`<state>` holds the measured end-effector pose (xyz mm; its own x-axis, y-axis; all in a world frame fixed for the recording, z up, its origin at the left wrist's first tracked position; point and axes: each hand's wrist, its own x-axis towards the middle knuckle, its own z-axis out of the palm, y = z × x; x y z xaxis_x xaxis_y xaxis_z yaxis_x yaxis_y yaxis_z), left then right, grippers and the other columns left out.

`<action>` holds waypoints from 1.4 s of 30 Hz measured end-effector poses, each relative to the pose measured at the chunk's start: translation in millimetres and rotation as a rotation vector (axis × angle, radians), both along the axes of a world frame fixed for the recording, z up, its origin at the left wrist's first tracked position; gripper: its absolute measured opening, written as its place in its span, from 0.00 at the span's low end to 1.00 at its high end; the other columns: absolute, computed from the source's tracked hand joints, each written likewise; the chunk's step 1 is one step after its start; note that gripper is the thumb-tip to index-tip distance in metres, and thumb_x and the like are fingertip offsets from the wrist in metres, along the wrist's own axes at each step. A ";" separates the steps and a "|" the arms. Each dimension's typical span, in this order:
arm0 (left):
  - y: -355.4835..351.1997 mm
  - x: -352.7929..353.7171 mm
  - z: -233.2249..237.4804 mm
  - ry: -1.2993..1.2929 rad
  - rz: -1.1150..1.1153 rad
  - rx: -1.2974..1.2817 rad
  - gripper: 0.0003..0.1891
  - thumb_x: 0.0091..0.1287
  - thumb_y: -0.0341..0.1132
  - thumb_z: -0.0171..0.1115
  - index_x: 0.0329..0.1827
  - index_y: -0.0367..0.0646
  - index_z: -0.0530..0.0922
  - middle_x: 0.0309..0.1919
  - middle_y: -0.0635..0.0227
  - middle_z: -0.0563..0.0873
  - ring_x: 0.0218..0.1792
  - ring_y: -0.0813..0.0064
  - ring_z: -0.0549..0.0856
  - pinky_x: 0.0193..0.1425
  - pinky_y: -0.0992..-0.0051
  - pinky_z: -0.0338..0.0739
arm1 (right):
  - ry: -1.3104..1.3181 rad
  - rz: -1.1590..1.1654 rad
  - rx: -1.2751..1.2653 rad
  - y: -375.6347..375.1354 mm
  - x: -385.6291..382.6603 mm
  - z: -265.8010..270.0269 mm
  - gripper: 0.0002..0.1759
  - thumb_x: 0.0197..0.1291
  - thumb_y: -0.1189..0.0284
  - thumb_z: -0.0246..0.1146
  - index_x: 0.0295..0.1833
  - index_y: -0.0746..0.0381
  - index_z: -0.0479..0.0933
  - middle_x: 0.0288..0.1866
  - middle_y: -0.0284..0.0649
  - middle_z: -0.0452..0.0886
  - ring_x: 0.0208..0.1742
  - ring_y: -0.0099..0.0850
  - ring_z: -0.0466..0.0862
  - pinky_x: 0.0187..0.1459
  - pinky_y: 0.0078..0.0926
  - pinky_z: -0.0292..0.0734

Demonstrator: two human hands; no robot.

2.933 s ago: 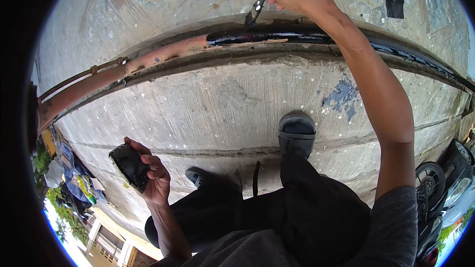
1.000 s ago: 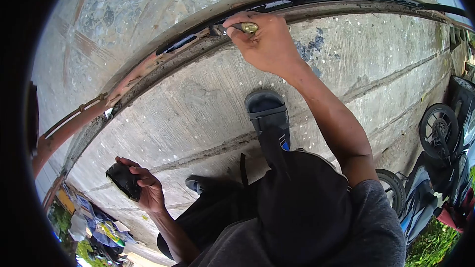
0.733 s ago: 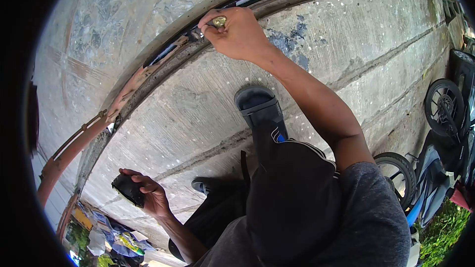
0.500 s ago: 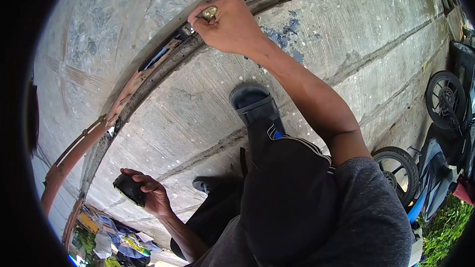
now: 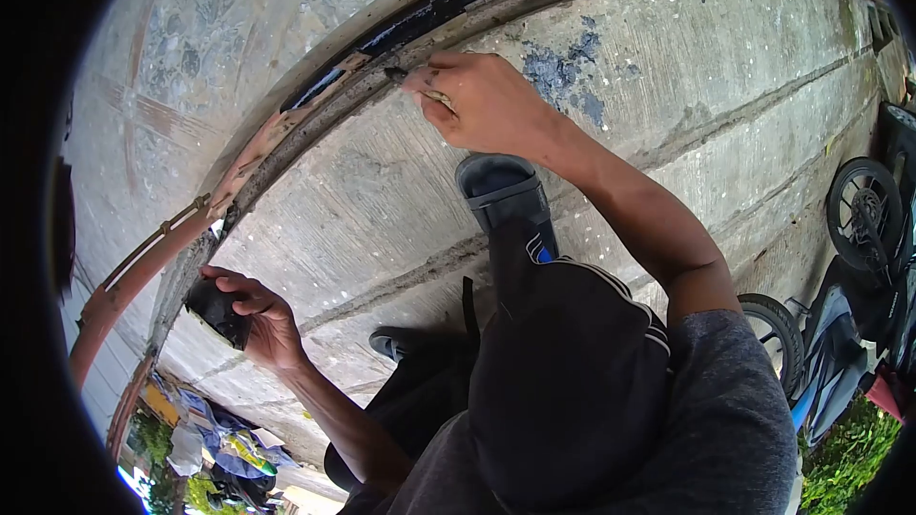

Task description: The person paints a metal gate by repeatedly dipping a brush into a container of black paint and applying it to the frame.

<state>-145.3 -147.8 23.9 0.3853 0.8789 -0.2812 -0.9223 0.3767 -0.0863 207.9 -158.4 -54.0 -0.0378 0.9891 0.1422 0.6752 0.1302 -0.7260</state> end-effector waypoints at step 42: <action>65.1 -26.0 -57.0 0.124 0.005 0.327 0.24 0.77 0.46 0.44 0.66 0.35 0.69 0.59 0.48 0.77 0.61 0.50 0.77 0.61 0.59 0.81 | -0.273 0.073 0.032 -6.0 -63.0 20.0 0.14 0.63 0.72 0.64 0.53 0.60 0.82 0.34 0.46 0.80 0.30 0.41 0.81 0.36 0.32 0.77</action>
<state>-171.2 -82.6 -33.1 0.3612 0.9320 -0.0284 -0.9201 0.3612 0.1512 144.9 -164.3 -34.0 -0.1501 0.9775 0.1479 0.8331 0.2056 -0.5136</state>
